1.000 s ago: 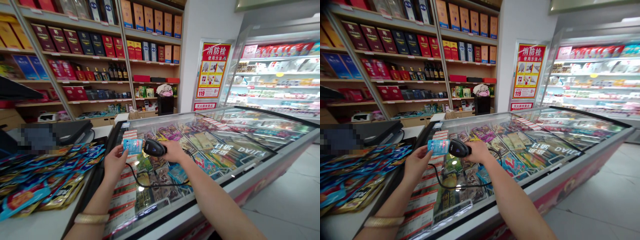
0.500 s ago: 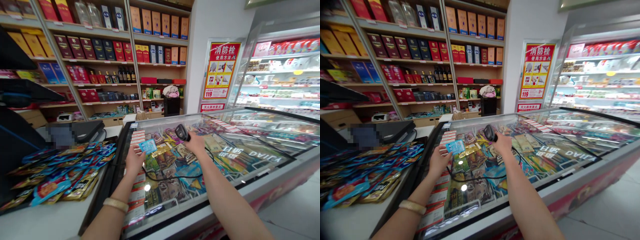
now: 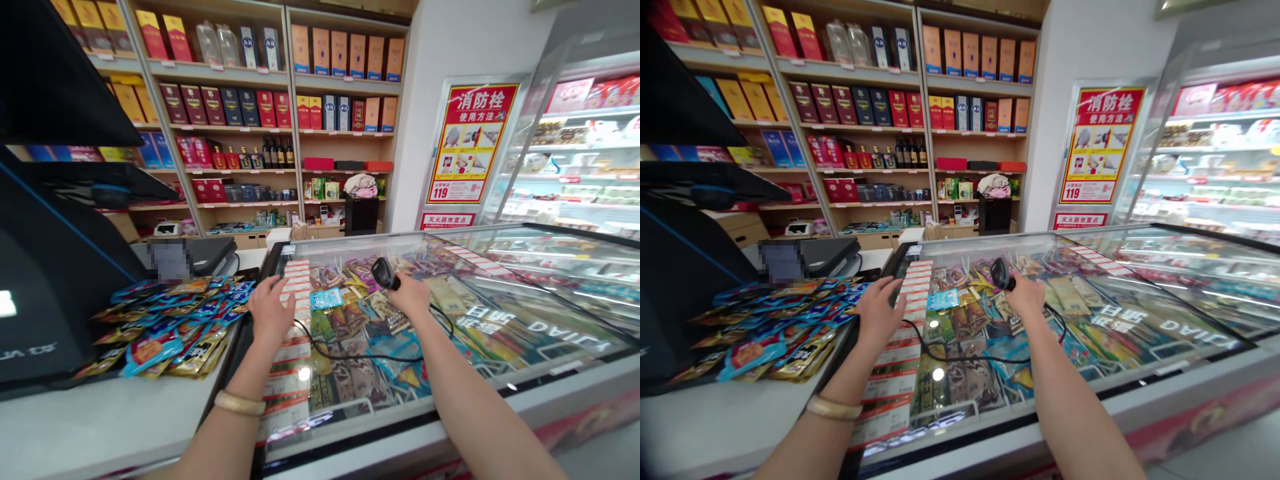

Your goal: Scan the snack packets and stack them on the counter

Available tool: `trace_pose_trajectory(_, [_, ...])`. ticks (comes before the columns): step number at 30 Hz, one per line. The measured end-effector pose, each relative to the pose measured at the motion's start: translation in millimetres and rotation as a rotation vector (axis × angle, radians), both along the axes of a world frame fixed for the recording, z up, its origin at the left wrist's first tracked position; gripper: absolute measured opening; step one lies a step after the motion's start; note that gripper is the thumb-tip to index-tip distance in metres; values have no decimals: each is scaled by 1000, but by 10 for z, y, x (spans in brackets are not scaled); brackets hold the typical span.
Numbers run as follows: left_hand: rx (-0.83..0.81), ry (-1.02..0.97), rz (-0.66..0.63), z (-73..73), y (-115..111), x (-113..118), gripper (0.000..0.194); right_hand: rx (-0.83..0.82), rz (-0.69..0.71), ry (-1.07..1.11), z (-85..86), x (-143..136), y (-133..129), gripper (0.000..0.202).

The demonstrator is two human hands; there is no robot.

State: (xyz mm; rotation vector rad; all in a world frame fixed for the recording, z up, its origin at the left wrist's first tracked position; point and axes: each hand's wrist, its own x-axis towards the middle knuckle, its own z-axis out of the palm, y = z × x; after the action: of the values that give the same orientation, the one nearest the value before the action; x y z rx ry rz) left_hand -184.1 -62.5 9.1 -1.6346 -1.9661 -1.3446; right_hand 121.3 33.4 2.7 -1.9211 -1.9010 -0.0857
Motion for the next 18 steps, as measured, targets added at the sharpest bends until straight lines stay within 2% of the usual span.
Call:
trace_pose_trajectory(3, [135,69,298,295,-230,-281,36,20,25,-4,9,-30,-12,33])
trace_pose_trajectory(6, [162,122,430,490,-407,-600,42,40,68,-9,-2,-62,-15,33])
trace_pose_trajectory(9, [45,190,468,531,-473,-914,36,53,95,-7,-20,-82,-7,34])
trace_pose_trajectory(11, [-51,208,479,507,-473,-1102,27,62,102,-2,-27,-89,0,33])
trace_pose_trajectory(13, [-77,204,458,482,-469,-1252,22,72,105,7,-27,-96,2,33])
trace_pose_trajectory(16, [33,148,367,503,-495,-1357,23,78,111,20,-9,-112,-12,32])
trace_pose_trajectory(18, [152,63,325,572,-534,-1324,26,82,118,32,13,-133,-32,32])
